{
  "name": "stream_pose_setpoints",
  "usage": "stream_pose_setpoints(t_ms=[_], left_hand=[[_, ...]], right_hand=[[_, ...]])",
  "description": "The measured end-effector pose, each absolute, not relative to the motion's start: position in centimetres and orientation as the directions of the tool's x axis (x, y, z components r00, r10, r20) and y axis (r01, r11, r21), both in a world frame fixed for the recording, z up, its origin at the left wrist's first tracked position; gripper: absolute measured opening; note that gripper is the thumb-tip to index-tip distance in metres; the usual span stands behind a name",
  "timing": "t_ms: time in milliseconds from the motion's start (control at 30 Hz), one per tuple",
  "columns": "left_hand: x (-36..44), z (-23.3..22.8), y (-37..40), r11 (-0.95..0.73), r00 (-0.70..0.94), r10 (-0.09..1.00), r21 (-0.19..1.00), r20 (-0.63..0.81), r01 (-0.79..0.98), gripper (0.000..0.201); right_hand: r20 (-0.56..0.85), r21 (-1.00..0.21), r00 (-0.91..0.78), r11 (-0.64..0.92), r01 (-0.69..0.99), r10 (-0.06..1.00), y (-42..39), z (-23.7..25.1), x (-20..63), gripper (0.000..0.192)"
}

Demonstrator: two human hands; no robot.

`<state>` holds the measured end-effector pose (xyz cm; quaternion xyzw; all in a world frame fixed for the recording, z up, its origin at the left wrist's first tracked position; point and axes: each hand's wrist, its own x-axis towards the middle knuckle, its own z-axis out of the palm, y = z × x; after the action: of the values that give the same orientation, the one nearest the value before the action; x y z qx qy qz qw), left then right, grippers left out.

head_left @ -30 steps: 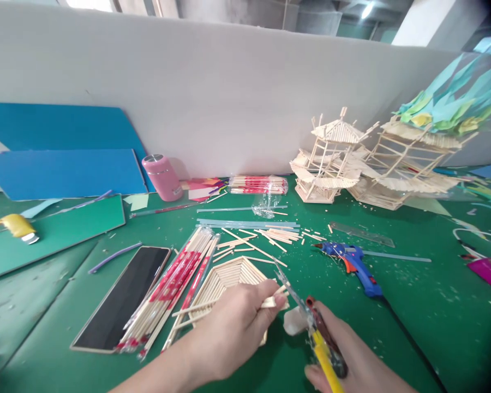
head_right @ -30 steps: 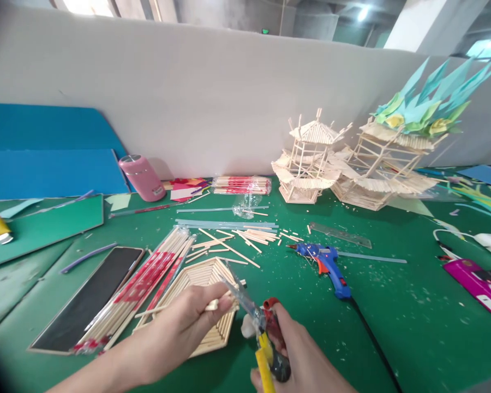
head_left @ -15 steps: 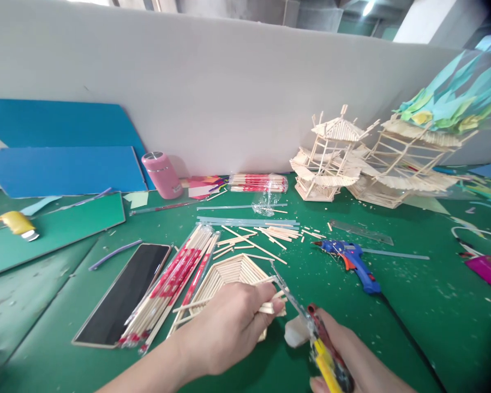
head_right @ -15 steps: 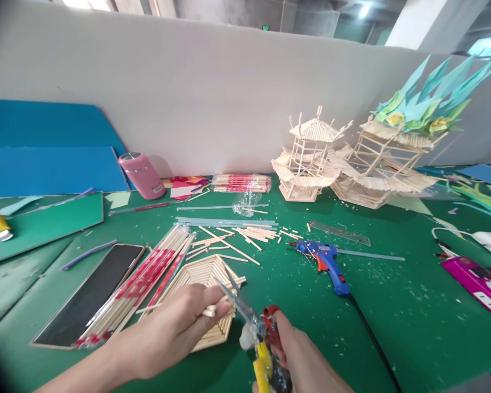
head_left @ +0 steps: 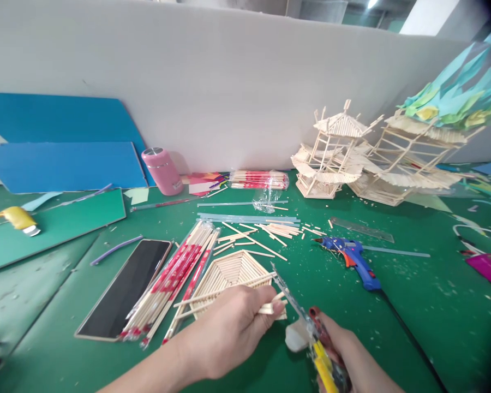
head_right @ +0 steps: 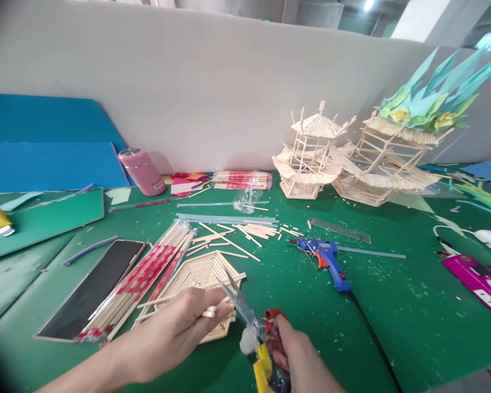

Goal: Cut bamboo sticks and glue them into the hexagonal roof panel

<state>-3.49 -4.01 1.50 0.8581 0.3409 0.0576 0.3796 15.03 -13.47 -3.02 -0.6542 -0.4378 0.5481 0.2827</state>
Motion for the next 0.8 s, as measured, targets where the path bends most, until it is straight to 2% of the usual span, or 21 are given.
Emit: stream_pose_setpoints(t_ms=[133,233,300,400,467,533,600,700,800], left_hand=[[-3.6,1.0,-4.2,-0.534,0.738,0.665,0.616,-0.117,0.579,0.029],[-3.6,0.8,-4.2,-0.512,0.731,0.672,0.640,-0.117,0.573,0.028],[-3.7,0.9,-4.1,-0.442,0.754,0.642,0.738,-0.136,0.510,0.029],[-3.8,1.2,-3.9,-0.217,0.815,0.537,0.898,-0.217,0.383,0.033],[-3.8,1.3,-3.9,-0.093,0.843,0.473,0.936,-0.257,0.338,0.035],[-3.8,1.2,-4.0,-0.121,0.847,0.483,0.941,-0.222,0.316,0.035],[-3.6,0.9,-4.2,-0.282,0.815,0.563,0.894,-0.138,0.347,0.033],[-3.4,0.4,-4.5,-0.551,0.751,0.661,0.682,0.005,0.481,0.027],[-3.4,-0.1,-4.5,-0.713,0.757,0.640,0.467,0.130,0.523,0.020]], right_hand=[[-0.560,-0.818,0.023,-0.557,0.142,0.828,-13.2,-3.8,14.3,0.031],[-0.602,-0.795,0.014,-0.601,0.077,0.798,-13.1,-4.7,13.9,0.032],[-0.515,-0.849,-0.002,-0.510,0.138,0.857,-13.0,-5.0,14.0,0.034],[-0.348,-0.890,-0.015,-0.325,0.320,0.937,-13.1,-5.0,14.7,0.048],[-0.297,-0.872,-0.010,-0.267,0.410,0.955,-13.1,-4.9,15.3,0.049],[-0.265,-0.861,-0.004,-0.235,0.451,0.964,-13.2,-5.1,15.6,0.052],[-0.261,-0.863,0.004,-0.235,0.448,0.965,-13.4,-5.6,15.6,0.057],[-0.309,-0.873,0.001,-0.284,0.398,0.951,-13.6,-6.0,15.2,0.070],[-0.356,-0.881,-0.036,-0.323,0.345,0.934,-13.7,-5.2,14.9,0.077]])
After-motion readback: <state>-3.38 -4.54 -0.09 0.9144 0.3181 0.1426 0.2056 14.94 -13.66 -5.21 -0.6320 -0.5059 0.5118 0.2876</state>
